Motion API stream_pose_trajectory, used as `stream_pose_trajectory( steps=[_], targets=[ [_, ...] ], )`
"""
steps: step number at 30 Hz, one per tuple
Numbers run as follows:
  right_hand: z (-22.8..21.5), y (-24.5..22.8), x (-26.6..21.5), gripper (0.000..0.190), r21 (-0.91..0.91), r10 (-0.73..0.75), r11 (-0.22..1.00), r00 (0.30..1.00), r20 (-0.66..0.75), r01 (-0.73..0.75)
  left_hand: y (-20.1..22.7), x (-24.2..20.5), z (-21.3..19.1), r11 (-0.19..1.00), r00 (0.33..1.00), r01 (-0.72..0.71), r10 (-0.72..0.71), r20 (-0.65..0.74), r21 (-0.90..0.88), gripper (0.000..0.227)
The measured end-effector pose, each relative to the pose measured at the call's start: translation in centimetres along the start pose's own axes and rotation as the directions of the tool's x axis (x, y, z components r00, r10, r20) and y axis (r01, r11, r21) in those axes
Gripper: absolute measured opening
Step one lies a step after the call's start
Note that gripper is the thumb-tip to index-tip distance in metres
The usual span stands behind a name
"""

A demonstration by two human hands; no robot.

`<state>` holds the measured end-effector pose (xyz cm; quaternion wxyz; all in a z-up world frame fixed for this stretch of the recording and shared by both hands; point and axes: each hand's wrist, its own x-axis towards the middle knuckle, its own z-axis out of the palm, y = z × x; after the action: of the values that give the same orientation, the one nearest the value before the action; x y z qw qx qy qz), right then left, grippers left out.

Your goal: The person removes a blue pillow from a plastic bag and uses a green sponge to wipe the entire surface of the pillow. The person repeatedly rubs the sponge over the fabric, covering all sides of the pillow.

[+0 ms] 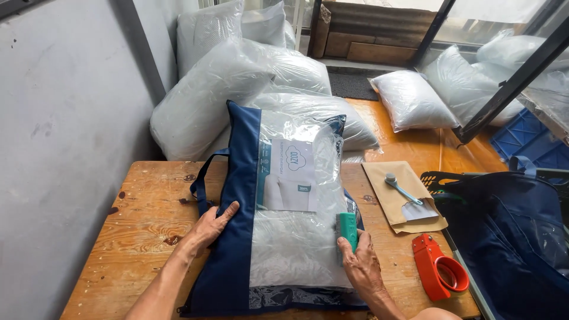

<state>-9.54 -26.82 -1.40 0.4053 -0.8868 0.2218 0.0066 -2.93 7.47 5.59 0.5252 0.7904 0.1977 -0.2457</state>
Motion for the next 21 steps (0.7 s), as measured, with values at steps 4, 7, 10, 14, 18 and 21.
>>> stream_pose_trajectory(
  steps=[4,7,10,14,18,21],
  targets=[
    [-1.6,-1.0,0.9,0.055,-0.062,0.027,0.998,0.995,0.097,-0.021,-0.4,1.3,0.4,0.998,0.999,-0.006,0.008,-0.042,0.060,0.100],
    [-2.2,-0.7,2.9,0.054,-0.088,0.048,0.995,0.997,0.054,-0.043,-0.3,1.5,0.6,0.996,0.998,-0.037,0.033,-0.057,-0.076,0.101],
    [-2.6,-0.6,4.2,0.062,-0.042,0.095,0.994,0.995,-0.035,-0.097,-1.0,2.7,0.9,1.000,0.993,-0.007,0.009,-0.114,0.016,0.118],
    [-2.3,0.2,4.0,0.036,0.577,0.303,0.691,0.899,0.316,-0.436,-1.8,3.9,1.3,0.998,0.990,-0.061,0.060,-0.128,-0.002,0.109],
    [-1.7,1.4,3.5,0.035,0.720,0.172,0.612,0.943,0.284,-0.328,-2.8,5.2,1.4,0.994,0.984,-0.110,0.112,-0.137,0.023,0.106],
    [-2.4,-0.5,1.7,0.036,0.752,0.188,0.600,0.962,0.199,-0.273,-2.2,4.5,2.2,0.985,0.977,-0.168,0.172,-0.128,0.040,0.106]
  ],
)
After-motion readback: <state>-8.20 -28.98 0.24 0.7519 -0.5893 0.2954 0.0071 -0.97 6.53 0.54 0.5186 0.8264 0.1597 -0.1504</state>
